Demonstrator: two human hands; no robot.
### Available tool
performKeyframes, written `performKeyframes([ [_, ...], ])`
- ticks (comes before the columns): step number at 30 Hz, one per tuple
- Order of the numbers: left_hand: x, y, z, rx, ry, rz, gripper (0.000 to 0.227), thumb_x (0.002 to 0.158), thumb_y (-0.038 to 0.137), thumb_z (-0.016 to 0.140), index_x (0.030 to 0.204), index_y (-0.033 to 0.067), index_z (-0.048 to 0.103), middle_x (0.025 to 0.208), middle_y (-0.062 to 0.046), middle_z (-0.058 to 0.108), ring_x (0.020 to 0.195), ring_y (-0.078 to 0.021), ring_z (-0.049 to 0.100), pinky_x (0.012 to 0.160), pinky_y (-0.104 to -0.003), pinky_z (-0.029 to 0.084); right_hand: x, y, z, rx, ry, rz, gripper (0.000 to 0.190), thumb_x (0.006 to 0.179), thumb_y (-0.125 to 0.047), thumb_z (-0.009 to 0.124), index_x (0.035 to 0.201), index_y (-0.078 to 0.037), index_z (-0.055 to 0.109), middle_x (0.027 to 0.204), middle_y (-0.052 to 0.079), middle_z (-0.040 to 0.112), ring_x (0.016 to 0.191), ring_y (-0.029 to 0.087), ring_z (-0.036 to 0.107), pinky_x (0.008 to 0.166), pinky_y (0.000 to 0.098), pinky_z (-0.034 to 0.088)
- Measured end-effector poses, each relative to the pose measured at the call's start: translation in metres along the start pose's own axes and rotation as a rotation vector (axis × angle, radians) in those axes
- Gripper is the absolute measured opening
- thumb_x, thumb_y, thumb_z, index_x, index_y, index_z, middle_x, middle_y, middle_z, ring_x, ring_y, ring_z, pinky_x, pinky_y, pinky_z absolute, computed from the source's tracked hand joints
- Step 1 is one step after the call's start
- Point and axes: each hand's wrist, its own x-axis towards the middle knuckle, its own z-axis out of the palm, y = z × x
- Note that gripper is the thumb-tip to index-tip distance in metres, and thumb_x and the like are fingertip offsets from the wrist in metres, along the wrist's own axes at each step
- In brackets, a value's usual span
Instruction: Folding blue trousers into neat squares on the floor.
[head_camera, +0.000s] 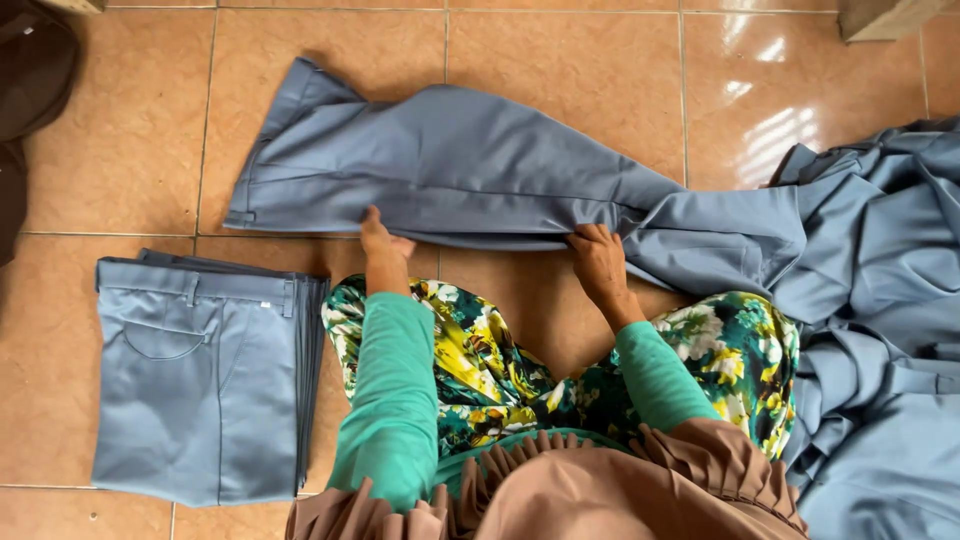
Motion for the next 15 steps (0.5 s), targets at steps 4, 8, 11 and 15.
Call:
performKeyframes([
  [4, 0.008, -0.046, -0.015, 0.204, 0.119, -0.233, 0.096, 0.087, 0.059, 0.077, 0.16, 0.0266, 0.024, 0.153, -0.031, 0.036, 0.135, -0.0502, 0.048, 0.11, -0.074, 0.033, 0.023, -0.015, -0.048, 0.288, 0.277, 0.042, 0.019, 0.087, -0.003, 0.065, 0.088, -0.019, 0.075, 0.096, -0.002, 0.061, 0.09, 0.022, 0.061, 0.079, 0.0317, 0.047],
  [8, -0.062, -0.098, 0.003, 0.37, -0.021, -0.378, 0.123, 0.075, 0.068, 0.083, 0.163, 0.0103, 0.017, 0.163, -0.031, 0.021, 0.152, -0.0457, 0.023, 0.122, -0.065, 0.013, 0.0, -0.024, -0.05, 0.343, 0.184, 0.066, 0.039, 0.07, 0.007, 0.07, 0.098, -0.019, 0.067, 0.094, 0.001, 0.055, 0.092, 0.027, 0.059, 0.087, 0.0394, 0.05],
  [11, -0.093, -0.156, 0.002, 0.425, -0.143, -0.412, 0.108, 0.085, 0.064, 0.079, 0.16, 0.0072, 0.026, 0.161, -0.026, 0.034, 0.149, -0.0431, 0.031, 0.121, -0.068, 0.018, -0.015, -0.036, -0.039, 0.346, 0.141, 0.115, 0.058, 0.068, 0.012, 0.061, 0.116, -0.018, 0.061, 0.083, 0.002, 0.046, 0.078, 0.025, 0.058, 0.08, 0.0375, 0.051],
  [15, -0.209, -0.141, 0.074, 0.479, -0.063, -0.42, 0.115, 0.08, 0.056, 0.082, 0.164, 0.0127, 0.015, 0.17, -0.018, 0.012, 0.157, -0.0348, 0.01, 0.125, -0.058, 0.003, -0.02, -0.039, -0.032, 0.29, 0.145, 0.088, 0.062, 0.07, 0.008, 0.062, 0.124, -0.024, 0.066, 0.084, -0.001, 0.046, 0.078, 0.021, 0.058, 0.078, 0.0335, 0.052],
])
